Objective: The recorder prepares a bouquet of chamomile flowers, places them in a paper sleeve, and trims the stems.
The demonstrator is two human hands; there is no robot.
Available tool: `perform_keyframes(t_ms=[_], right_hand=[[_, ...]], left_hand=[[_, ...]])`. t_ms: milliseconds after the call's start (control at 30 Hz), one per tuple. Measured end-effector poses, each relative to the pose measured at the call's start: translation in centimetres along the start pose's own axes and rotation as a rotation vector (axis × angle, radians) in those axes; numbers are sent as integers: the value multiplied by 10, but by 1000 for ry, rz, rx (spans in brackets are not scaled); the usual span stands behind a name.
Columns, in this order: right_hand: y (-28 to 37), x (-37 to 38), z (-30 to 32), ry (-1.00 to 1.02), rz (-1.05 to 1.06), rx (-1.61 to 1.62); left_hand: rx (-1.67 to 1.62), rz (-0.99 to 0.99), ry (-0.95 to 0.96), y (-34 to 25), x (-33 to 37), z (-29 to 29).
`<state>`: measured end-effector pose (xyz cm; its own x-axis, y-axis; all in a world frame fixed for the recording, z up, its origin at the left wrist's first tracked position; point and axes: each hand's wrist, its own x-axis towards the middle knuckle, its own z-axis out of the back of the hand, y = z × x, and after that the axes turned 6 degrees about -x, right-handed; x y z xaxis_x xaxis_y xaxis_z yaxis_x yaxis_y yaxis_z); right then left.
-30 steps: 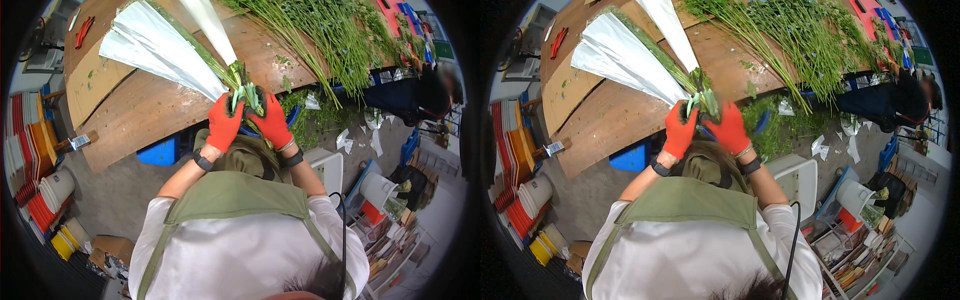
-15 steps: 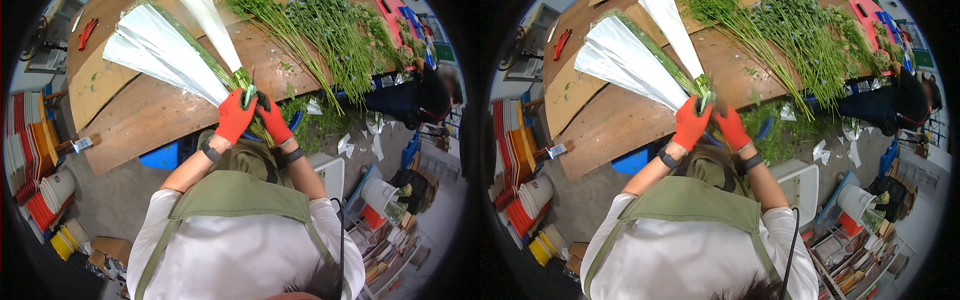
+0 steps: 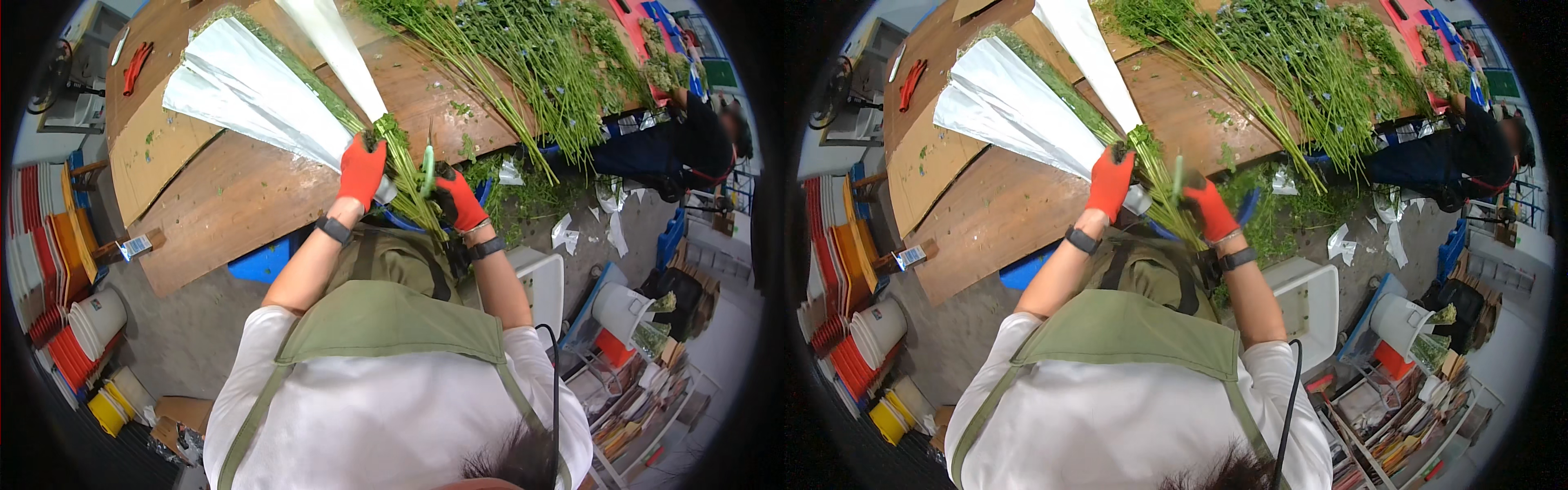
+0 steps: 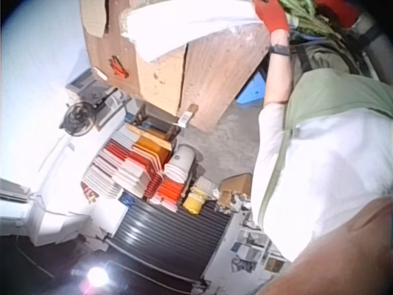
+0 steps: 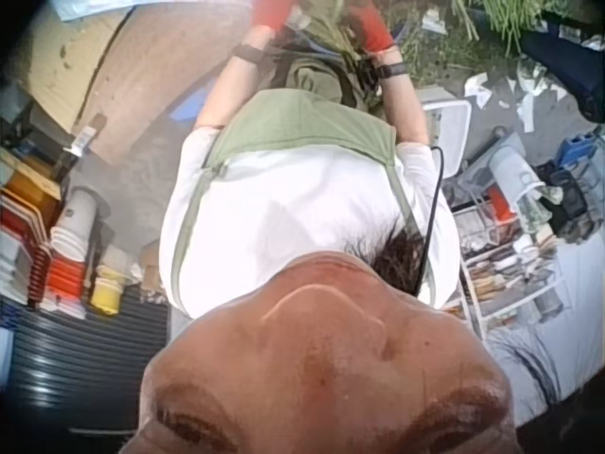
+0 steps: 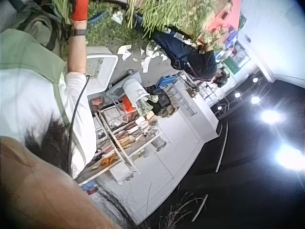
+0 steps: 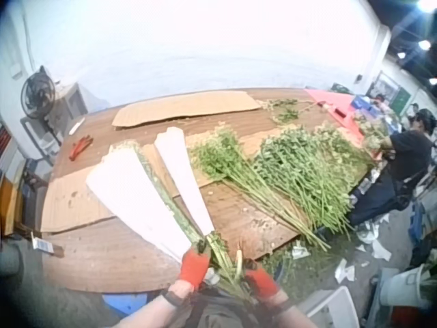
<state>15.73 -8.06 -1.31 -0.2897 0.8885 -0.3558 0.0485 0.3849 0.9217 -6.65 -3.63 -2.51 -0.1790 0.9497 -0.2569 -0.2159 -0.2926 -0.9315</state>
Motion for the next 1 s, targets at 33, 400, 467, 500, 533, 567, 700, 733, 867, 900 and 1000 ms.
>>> perform_keyframes(t_ms=[33,400,467,500,533,567,700,733,867,900,1000], right_hand=[[2,-1,-2,-22,-46,16],[-64,1,30,-372,71,-781],[-65,18,26,-254,70,-733],[-57,20,22,-242,93,-746],[-58,16,23,-233,93,-737],[-59,13,23,-219,95,-730],[-71,4,19,-273,179,-803],[-68,3,17,-251,128,-795],[-40,-13,5,-239,91,-810],[-41,-16,5,-245,98,-813],[-26,-18,-4,-362,94,-934]], left_hand=[[10,38,0,15,11,-3],[-47,264,66,35,85,-40],[-208,311,72,81,108,-39],[-245,258,7,99,117,-47],[-274,214,-29,95,119,-54],[-281,206,-24,93,121,-54],[-856,441,403,51,96,-43],[-951,509,424,50,97,-38],[-1027,592,557,48,94,-18],[-961,567,632,39,91,-12],[-1112,381,319,36,79,-36]])
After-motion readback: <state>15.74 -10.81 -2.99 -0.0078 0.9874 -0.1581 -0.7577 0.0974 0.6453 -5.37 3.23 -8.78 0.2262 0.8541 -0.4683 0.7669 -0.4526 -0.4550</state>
